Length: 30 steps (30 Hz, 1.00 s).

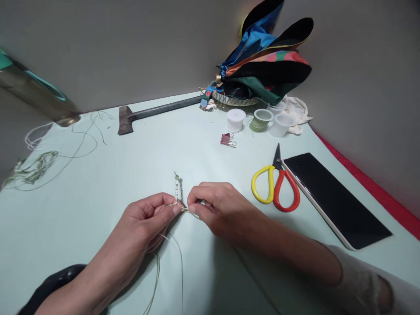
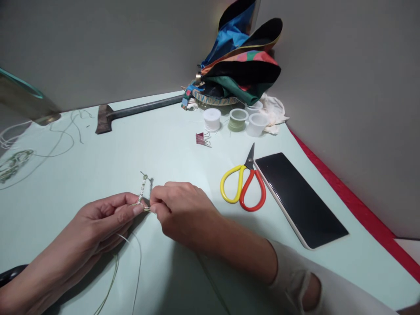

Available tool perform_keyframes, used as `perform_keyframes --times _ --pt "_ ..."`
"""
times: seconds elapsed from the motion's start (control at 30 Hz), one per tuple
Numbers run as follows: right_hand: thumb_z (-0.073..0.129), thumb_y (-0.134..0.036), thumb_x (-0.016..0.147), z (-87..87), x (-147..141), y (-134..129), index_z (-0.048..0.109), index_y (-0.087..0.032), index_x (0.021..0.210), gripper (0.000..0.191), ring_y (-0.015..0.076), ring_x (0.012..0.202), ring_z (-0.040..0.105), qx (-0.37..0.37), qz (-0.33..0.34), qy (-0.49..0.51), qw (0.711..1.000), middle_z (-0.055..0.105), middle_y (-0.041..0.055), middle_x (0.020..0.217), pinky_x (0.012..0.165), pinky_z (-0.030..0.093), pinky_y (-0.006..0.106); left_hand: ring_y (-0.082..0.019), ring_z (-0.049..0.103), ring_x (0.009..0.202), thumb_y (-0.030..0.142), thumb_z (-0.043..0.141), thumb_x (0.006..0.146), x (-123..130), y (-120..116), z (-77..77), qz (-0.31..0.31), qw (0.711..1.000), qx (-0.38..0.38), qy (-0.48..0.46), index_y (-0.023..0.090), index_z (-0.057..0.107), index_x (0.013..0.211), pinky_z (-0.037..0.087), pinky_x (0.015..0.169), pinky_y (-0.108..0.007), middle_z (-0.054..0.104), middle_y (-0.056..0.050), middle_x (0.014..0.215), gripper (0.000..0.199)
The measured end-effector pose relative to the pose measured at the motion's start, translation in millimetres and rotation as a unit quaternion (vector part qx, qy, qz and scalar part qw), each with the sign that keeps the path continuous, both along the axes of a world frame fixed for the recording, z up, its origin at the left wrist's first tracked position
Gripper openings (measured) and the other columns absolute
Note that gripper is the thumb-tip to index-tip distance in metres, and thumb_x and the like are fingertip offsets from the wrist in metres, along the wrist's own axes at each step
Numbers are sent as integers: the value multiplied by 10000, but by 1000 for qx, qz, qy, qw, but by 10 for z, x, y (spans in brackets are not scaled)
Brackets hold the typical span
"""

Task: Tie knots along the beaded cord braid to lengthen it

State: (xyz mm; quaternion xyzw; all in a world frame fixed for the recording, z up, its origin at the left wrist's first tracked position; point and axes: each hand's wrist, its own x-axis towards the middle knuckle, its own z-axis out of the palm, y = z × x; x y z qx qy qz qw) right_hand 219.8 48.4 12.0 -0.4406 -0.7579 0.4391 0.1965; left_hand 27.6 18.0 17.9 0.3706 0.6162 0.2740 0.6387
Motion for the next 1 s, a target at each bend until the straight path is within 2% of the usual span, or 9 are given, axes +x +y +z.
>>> perform_keyframes --times 0.17,0.33,0.43,0.53,0.67,0.8,1.0 --pt "585 -93 890 39 25 18 614 -194 746 179 89 659 447 -26 -18 18 999 591 -56 731 653 324 254 -85 126 503 594 824 786 -12 5 -23 3 1000 5 2 222 649 730 82 422 -225 265 109 543 415" --pt "563 -126 859 56 28 25 609 -205 745 146 62 514 370 -68 -44 34 996 489 -100 578 569 319 234 -97 133 528 584 839 775 -25 -18 -25 5 1000 4 -1 228 651 726 92 444 -245 296 96 578 405" --pt "543 -108 829 78 27 29 596 -206 759 131 63 505 396 -91 -54 33 994 504 -99 572 535 312 230 -100 157 537 596 845 761 -20 -18 -24 10 1000 -1 -1 237 663 741 104 460 -253 346 86 604 403" --pt "553 -112 843 87 9 38 592 -204 788 114 70 536 445 -100 -60 32 993 544 -84 613 538 319 230 -102 131 527 602 842 760 -21 -16 -28 6 1000 -13 -3 240 665 741 88 452 -259 295 98 572 403" --pt "628 -168 881 39 -45 42 608 -193 734 150 79 550 420 -86 -42 35 995 520 -77 585 565 316 247 -107 131 539 636 858 719 -23 -25 -1 2 1000 -30 -3 245 680 777 89 465 -265 262 107 553 434" --pt "589 -78 860 -3 -69 25 579 -198 707 195 80 544 347 -55 -37 38 997 433 -88 569 566 270 269 -114 137 566 619 853 740 6 -19 84 2 999 -52 15 241 661 755 109 496 -277 276 99 578 425" --pt "581 -53 884 89 -2 30 582 -191 749 193 101 652 417 -21 -55 33 998 544 -48 740 638 320 265 -129 158 583 630 850 730 40 2 120 -3 998 -57 35 247 652 720 111 519 -307 313 83 601 431"
